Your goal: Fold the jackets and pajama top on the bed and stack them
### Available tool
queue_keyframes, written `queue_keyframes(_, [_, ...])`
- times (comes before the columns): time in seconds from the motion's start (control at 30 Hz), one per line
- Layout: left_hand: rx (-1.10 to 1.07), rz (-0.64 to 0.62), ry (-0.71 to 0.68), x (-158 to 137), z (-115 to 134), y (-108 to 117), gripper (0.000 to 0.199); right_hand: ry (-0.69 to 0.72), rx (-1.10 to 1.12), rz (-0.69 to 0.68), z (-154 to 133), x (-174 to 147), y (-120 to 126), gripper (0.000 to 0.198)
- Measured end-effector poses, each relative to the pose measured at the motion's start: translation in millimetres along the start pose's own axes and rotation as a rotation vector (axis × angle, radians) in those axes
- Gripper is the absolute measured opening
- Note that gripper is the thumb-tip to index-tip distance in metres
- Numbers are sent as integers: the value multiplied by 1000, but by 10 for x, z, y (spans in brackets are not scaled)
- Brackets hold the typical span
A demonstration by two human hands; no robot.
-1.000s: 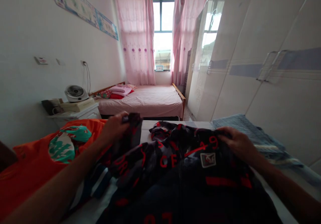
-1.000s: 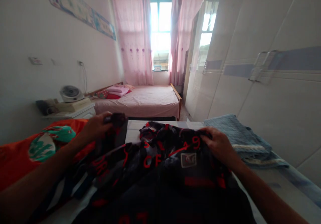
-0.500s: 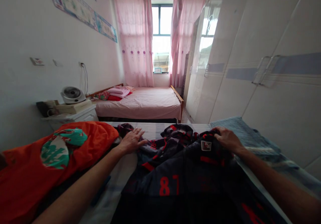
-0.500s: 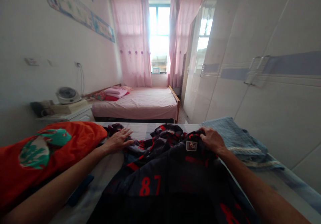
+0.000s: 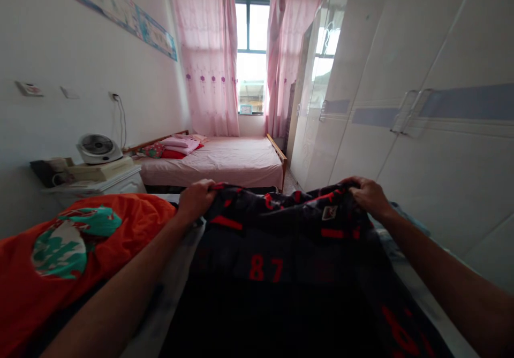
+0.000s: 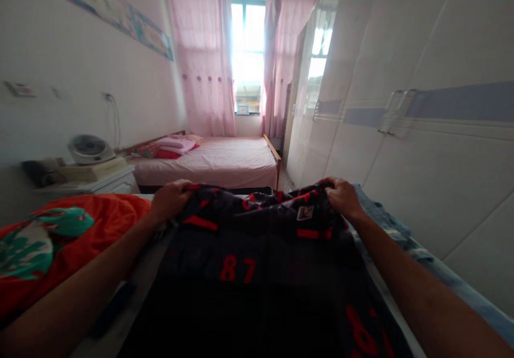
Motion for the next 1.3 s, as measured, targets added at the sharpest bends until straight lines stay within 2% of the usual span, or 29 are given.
queue_keyframes(0.07, [90, 102, 50, 96, -40, 264, 36, -21, 1, 129, -11, 118, 16, 41])
queue_keyframes(0.13, [180, 143, 83, 132, -73, 340, 37, -6, -6, 153, -69, 170, -114, 46])
queue_keyframes(0.2, [234, 131, 83, 69, -96, 252, 39, 34, -12, 133, -163, 84, -296, 50])
queue_keyframes(0.27, [260, 75, 53, -136, -123, 71, 42, 104, -17, 102, -266, -184, -449, 52])
queue_keyframes(0.33, [250, -12, -4, -509, -177, -133, 44, 216, -36, 27, -345, -613, -562, 49])
queue_keyframes(0.4, [189, -118, -55, -1027, -299, -313, 45, 351, -95, -99, -353, -1139, -653, 49])
queue_keyframes(0.43, [130, -181, -44, -1315, -407, -390, 45, 363, -139, -149, -284, -1393, -675, 53])
queue_keyframes(0.53, [-115, -336, -13, -2137, -746, -533, 45, 312, -240, -284, 68, -1990, -726, 66])
queue_keyframes(0.6, [-244, -362, 7, -2524, -927, -522, 46, 215, -279, -337, 336, -2175, -745, 61])
queue_keyframes(0.67, [-305, -399, 37, -2760, -1039, -483, 50, 108, -289, -379, 542, -2166, -739, 46])
queue_keyframes(0.73, [-338, -439, 28, -2878, -1045, -417, 59, 34, -189, -423, 630, -1983, -675, 33])
queue_keyframes(0.77, [-349, -452, -11, -2908, -1003, -373, 64, -15, -103, -393, 651, -1831, -576, 29])
queue_keyframes(0.8, [-354, -460, -68, -2928, -938, -328, 69, -56, -9, -347, 657, -1663, -447, 29])
queue_keyframes(0.83, [-340, -456, -126, -2943, -868, -284, 73, -152, 73, -212, 701, -1491, -244, 33])
queue_keyframes(0.93, [-171, -400, -213, -2970, -716, -237, 77, -277, 45, 119, 702, -1213, 305, 57])
queue_keyframes(1.0, [-41, -317, -221, -2979, -661, -266, 73, -188, -47, 224, 534, -1277, 464, 61])
queue_keyframes(1.07, [42, -235, -206, -2979, -630, -324, 67, -4, -95, 199, 275, -1544, 362, 53])
queue_keyframes(1.13, [69, -177, -153, -2951, -621, -366, 56, 181, -47, 24, 16, -1960, 34, 42])
queue_keyframes(1.2, [44, -130, -79, -2883, -604, -344, 43, 346, -41, -169, -228, -2449, -337, 42])
queue_keyframes(1.3, [-71, -60, -11, -2709, -492, -189, 31, 552, -136, -204, -574, -3057, -647, 62])
Point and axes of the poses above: each hand's wrist, its own x-axis towards the middle knuckle, its own y-axis out of the back of the hand, z = x × y, the point moved 7 cm from there along x, towards the middle knuckle, and after that the axes turned 4 degrees about -z, right-handed, at the moved point
